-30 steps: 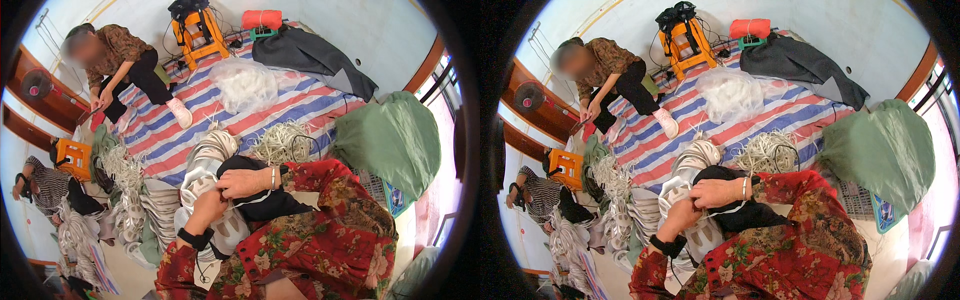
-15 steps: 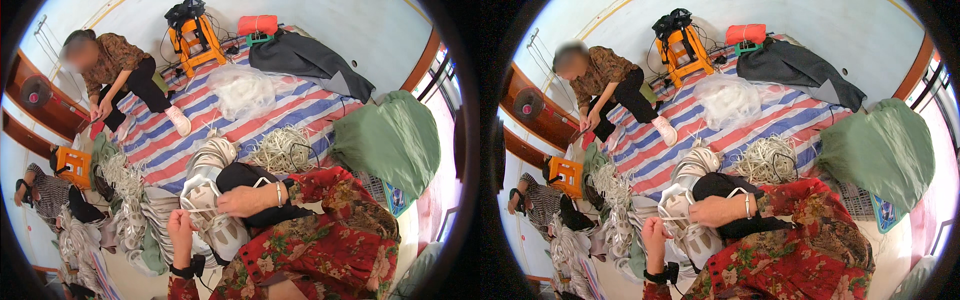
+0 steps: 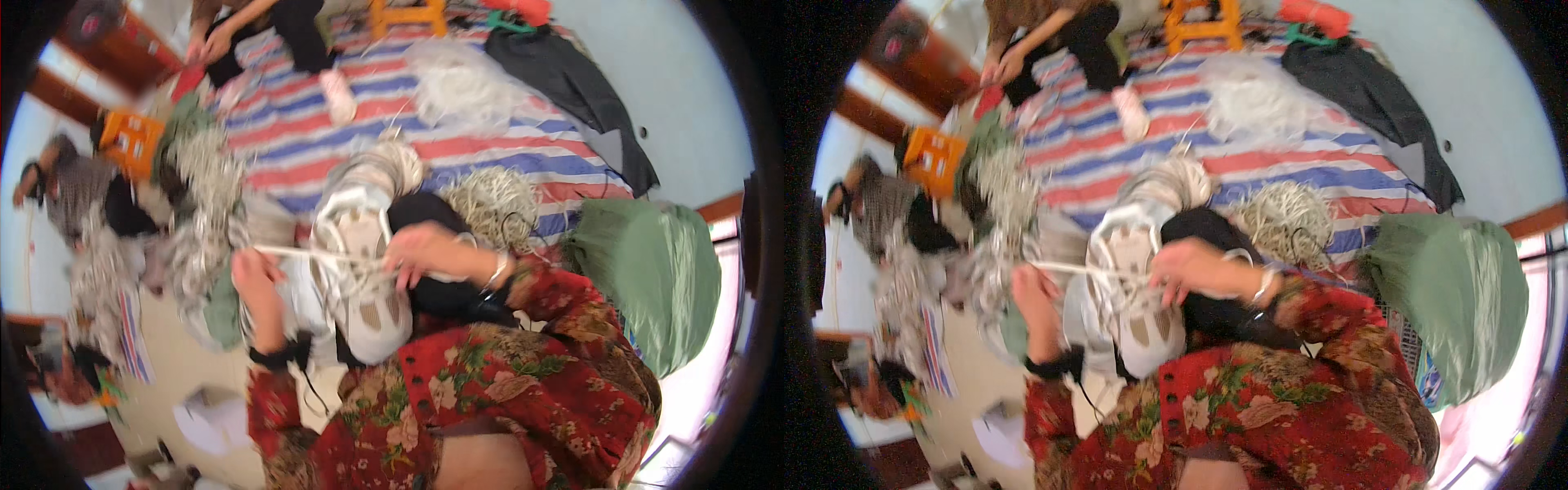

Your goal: The recorder is lacing a white and tan athletic shoe while sitting among other shoe assembly workers.

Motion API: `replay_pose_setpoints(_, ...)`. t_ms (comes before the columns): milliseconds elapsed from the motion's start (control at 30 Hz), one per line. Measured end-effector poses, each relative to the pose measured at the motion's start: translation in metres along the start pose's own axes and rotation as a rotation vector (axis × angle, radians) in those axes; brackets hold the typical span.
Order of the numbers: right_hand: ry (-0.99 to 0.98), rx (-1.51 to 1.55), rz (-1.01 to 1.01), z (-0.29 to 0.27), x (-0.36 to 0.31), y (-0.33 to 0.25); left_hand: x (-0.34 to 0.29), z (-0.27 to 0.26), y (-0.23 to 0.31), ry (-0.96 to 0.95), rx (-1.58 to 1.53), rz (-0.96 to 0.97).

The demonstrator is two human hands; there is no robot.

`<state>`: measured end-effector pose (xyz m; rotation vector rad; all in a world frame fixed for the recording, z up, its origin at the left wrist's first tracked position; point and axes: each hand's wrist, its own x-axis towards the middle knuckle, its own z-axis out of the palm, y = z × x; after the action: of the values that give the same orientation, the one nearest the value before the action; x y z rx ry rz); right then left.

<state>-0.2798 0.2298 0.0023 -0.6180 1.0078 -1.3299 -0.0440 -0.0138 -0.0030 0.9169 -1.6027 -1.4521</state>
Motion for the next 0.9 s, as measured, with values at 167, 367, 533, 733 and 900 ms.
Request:
replay_pose_setpoints(167,0.135,0.273,-0.368,-0.146,-0.07,-0.047,0.043,-0.195,-0.038,0.638,-0.152,-0.204)
replay_pose_setpoints(367,0.573,0.926,-0.422,-0.231,-0.116,-0.033,0.01,-0.228,-0.049,0.85,-0.271,-0.383)
replay_pose_setpoints(533,0.464,0.414,-0.171,-0.154,-0.045,-0.018,-0.019,-0.073,-0.022,0.214,-0.134,-0.213)
replay_pose_setpoints(733,0.357,-0.637,-0.103,-0.018,-0.003,-0.04,-0.069,0.058,0.043,-0.464,0.716,0.597)
replay_pose_setpoints(900,0.15,-0.943,0.042,0.022,-0.004,-0.036,-0.07,0.079,0.053,-0.531,0.897,0.558)
